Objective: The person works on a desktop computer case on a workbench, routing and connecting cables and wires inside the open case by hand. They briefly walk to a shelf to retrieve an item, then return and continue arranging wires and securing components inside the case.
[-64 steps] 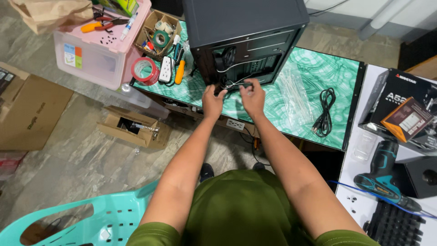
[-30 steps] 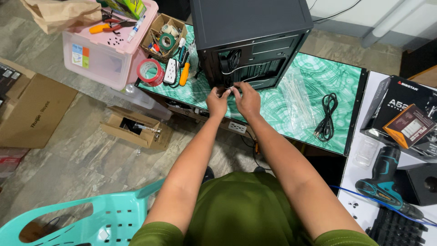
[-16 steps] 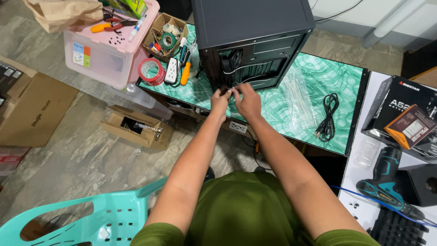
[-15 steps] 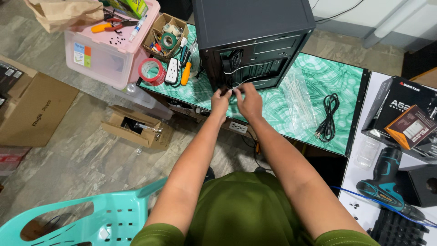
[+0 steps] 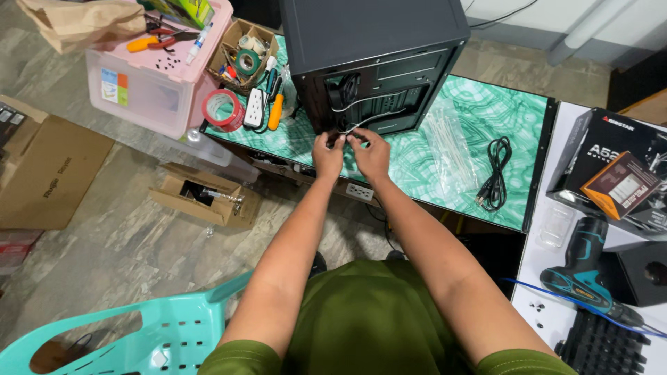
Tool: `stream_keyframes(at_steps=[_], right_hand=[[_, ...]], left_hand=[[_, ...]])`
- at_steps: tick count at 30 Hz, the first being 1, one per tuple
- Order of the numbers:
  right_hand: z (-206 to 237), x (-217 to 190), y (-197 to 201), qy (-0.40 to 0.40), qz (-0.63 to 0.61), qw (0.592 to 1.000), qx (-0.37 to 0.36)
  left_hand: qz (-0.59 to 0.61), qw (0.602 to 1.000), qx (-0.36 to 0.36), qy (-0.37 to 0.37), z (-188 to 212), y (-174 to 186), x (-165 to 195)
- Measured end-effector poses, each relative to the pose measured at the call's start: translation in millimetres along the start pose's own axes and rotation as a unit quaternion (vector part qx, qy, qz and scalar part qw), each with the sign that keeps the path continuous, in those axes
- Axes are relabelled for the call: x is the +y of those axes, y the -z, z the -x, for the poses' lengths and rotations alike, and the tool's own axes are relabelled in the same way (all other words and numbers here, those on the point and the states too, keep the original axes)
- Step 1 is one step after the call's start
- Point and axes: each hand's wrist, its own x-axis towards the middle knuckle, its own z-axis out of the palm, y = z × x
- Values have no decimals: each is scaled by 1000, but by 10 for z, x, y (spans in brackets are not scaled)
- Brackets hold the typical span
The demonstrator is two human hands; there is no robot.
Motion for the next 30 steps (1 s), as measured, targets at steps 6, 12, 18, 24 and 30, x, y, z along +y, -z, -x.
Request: stream_keyframes(at_steps=[6,12,18,24,30], right_hand=[[35,-67,33,45,68,996,-22],[-47,-176,170,146,133,980,-4],[-141,-213,296,160,194,967,-42],[-224,-187,325,130,227,964,-49],[-243,-301,363,115,227,965,-65]], left_hand=[[-8,1000,-7,-7,-42,-2,-34],[-72,997,-8,-15,-15,-10,10],[-80,990,38,-106,202,-58,172],[-167,982,63,-53,139,-145,402],[-210,974,87,-5,115,-183,549]])
